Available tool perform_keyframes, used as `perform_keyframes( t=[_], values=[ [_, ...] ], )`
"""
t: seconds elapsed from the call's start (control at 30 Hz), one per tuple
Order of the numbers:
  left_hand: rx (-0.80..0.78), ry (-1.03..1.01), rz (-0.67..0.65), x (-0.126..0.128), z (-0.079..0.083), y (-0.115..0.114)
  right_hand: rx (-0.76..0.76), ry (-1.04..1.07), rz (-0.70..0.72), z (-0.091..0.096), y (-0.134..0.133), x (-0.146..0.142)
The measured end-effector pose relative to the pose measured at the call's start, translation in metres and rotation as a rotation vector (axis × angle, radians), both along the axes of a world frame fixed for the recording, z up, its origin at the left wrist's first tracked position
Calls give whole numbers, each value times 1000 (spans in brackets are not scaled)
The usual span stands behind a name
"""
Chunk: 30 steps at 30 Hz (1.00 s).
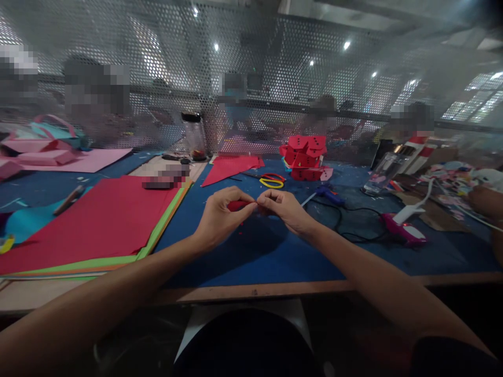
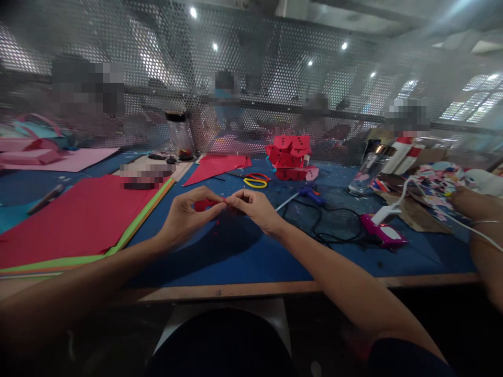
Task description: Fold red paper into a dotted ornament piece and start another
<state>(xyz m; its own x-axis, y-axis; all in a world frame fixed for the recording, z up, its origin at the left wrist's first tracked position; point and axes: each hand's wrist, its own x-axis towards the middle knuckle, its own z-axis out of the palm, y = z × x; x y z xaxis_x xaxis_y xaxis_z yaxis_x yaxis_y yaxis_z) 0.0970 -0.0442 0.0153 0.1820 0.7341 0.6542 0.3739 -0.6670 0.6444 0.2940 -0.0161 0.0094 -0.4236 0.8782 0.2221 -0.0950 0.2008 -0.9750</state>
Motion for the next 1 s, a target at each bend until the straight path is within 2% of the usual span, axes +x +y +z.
perform_keyframes(
  t=[0.23, 0.7, 0.83, 1.0],
  values=[
    [46, -8, -29, 0, 1, -1, -7, -12, 34, 1, -1, 0],
    [78, 35, 61, 1, 1, -1, -3, 15, 23, 0, -1, 1],
    [22, 26, 21, -1, 3, -3, -15, 26, 14, 1, -2, 1],
    [-150, -67, -80, -10, 9, 2, -61, 72, -41, 2, 3, 5]
  ],
)
